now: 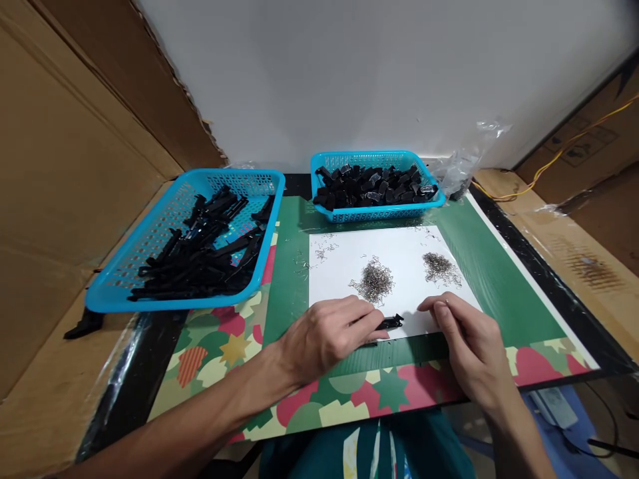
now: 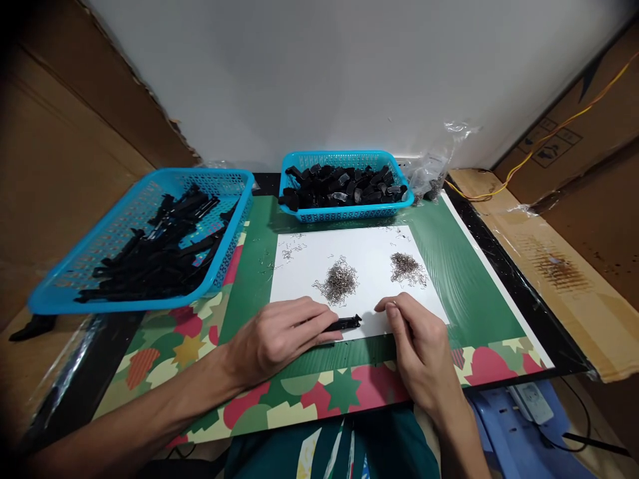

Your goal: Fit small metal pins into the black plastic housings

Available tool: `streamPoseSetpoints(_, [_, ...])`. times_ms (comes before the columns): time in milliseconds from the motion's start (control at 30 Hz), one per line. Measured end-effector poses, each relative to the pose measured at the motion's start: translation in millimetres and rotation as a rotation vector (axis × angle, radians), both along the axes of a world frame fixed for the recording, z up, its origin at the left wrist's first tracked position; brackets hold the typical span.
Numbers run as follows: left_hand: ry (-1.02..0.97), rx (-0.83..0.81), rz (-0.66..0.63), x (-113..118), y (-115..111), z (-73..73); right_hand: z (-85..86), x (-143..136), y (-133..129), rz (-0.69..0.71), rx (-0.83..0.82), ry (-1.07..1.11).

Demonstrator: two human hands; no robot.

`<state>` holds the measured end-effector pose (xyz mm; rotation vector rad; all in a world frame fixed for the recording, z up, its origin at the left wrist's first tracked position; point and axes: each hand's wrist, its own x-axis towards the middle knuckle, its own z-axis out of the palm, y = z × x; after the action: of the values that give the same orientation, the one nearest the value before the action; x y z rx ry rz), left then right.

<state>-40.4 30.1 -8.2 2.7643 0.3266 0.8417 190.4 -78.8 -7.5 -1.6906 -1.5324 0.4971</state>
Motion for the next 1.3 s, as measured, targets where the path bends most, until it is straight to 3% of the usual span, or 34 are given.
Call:
streamPoseSetpoints(133, [0.035,0.146,0.021,2,-6,3.1,2.4,-8,0,0.028,-0.103,0.032])
streamPoseSetpoints(333, [0.059,0.223,0.029,3,-9,3.9,4.0,-16,4,0.037,-0.166,-0.021])
streamPoseSetpoints(633, [0.047,0.232,0.032,4,-13,3.3,0.6,-16,4,0.033,-0.172,-0.054])
streamPoseSetpoints(1000, [0.030,0.143,0.047,3,-12,-6.4,-1.5,-22,2,0.066,0.050,-0.228])
streamPoseSetpoints(1300, [0.042,0.128,0.066,4,-12,-7.1,4.3,-16,3,0.152,-0.072,-0.186])
